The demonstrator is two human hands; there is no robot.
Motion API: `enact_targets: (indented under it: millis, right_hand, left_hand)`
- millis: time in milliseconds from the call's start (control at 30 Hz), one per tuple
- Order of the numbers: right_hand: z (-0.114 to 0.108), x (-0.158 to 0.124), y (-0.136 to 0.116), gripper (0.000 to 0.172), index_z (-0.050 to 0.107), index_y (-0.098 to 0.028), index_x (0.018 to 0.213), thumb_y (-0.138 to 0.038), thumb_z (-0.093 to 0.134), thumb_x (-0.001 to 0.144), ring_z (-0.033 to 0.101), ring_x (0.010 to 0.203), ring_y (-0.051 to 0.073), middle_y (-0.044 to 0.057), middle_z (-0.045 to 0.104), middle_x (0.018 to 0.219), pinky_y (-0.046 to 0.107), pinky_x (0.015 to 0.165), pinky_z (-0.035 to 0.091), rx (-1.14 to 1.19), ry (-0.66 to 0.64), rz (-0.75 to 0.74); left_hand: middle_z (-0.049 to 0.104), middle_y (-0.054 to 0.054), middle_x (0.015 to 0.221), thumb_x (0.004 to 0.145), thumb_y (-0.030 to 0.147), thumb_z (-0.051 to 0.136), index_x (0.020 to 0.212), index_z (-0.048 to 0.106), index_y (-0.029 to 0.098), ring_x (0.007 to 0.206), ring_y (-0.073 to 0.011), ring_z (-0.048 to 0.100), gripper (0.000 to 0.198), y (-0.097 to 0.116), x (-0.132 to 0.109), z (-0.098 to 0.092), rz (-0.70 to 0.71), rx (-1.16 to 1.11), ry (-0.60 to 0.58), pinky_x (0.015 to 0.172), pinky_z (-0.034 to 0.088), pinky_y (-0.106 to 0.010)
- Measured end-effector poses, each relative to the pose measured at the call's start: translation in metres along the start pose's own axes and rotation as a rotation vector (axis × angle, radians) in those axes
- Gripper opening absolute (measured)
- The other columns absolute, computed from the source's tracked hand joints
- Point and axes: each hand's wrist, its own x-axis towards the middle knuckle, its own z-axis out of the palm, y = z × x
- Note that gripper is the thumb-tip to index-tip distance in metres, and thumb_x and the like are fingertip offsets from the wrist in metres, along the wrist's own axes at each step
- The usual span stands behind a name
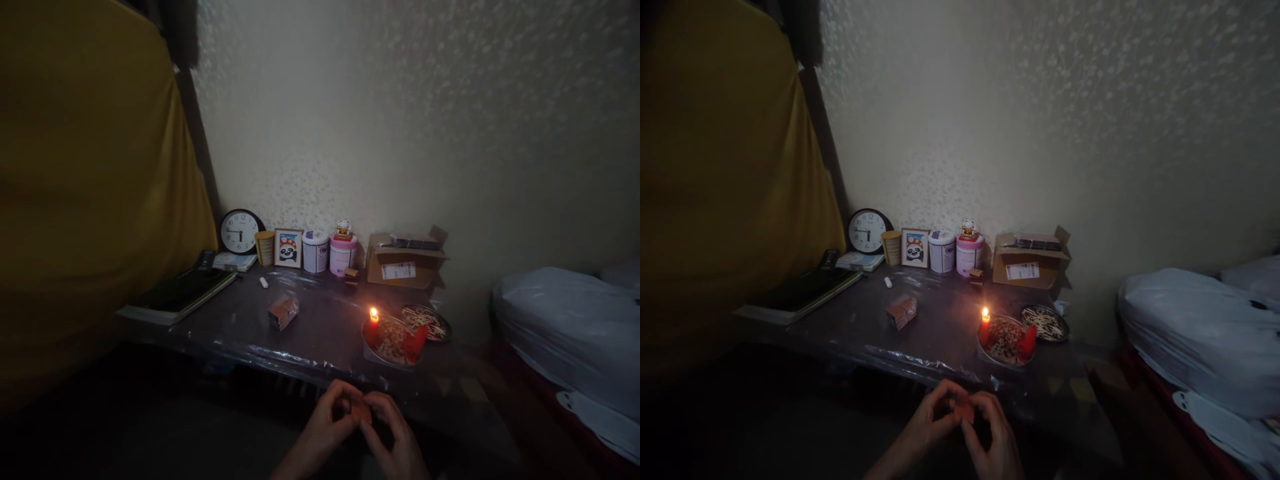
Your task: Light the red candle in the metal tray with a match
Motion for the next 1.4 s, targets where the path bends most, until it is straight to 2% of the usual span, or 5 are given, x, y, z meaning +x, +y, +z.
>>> enact_targets:
  millis: [433, 800, 1100, 1233, 1400]
  right_hand:
    - [-0.002, -0.001, 0.001, 0.017, 0.054, -0.022, 0.098, -0.025, 0.053, 0.081, 0.061, 0.093, 0.017, 0.004, 0.063, 0.098, 0.023, 0.079, 0.051, -0.029, 0.003, -0.024]
    - [-0.002, 0.003, -0.008, 0.015, 0.058, -0.022, 0.093, -0.026, 0.054, 0.080, 0.063, 0.089, 0.017, 0.004, 0.066, 0.094, 0.023, 0.077, 0.052, -0.016, 0.049, -0.025]
    - [-0.002, 0.001, 0.000, 0.016, 0.058, -0.022, 0.095, -0.028, 0.054, 0.081, 0.063, 0.091, 0.018, 0.005, 0.065, 0.097, 0.024, 0.078, 0.053, -0.029, 0.030, -0.015]
    - [-0.001, 0.001, 0.001, 0.015, 0.057, -0.022, 0.095, -0.026, 0.053, 0.081, 0.063, 0.092, 0.017, 0.005, 0.065, 0.098, 0.024, 0.079, 0.053, -0.015, 0.022, -0.018]
    - [-0.001, 0.003, 0.002, 0.017, 0.058, -0.022, 0.096, -0.027, 0.054, 0.081, 0.064, 0.091, 0.018, 0.005, 0.066, 0.097, 0.024, 0.080, 0.053, -0.012, 0.030, -0.032]
  left_hand:
    - [0.058, -0.001, 0.081, 0.067, 0.021, 0.062, 0.082, 0.064, 0.017, 0.077, -0.0160, 0.052, 0.016, -0.011, 0.004, 0.000, 0.086, 0.025, 0.009, 0.070, 0.039, -0.026]
    - [0.058, -0.002, 0.084, 0.070, 0.023, 0.062, 0.084, 0.062, 0.017, 0.079, -0.0169, 0.055, 0.016, -0.009, 0.003, -0.001, 0.107, -0.009, -0.022, 0.071, 0.041, -0.028]
    - [0.057, -0.003, 0.085, 0.068, 0.023, 0.061, 0.084, 0.064, 0.017, 0.080, -0.0174, 0.053, 0.017, -0.013, 0.005, -0.001, 0.117, 0.058, 0.006, 0.070, 0.040, -0.028]
    - [0.057, -0.002, 0.085, 0.069, 0.022, 0.062, 0.084, 0.063, 0.017, 0.079, -0.0170, 0.054, 0.015, -0.014, 0.005, -0.001, 0.094, 0.040, 0.015, 0.071, 0.040, -0.028]
    - [0.056, -0.002, 0.085, 0.069, 0.022, 0.063, 0.084, 0.064, 0.017, 0.081, -0.0175, 0.054, 0.015, -0.020, 0.006, -0.001, 0.130, 0.010, 0.008, 0.072, 0.040, -0.028]
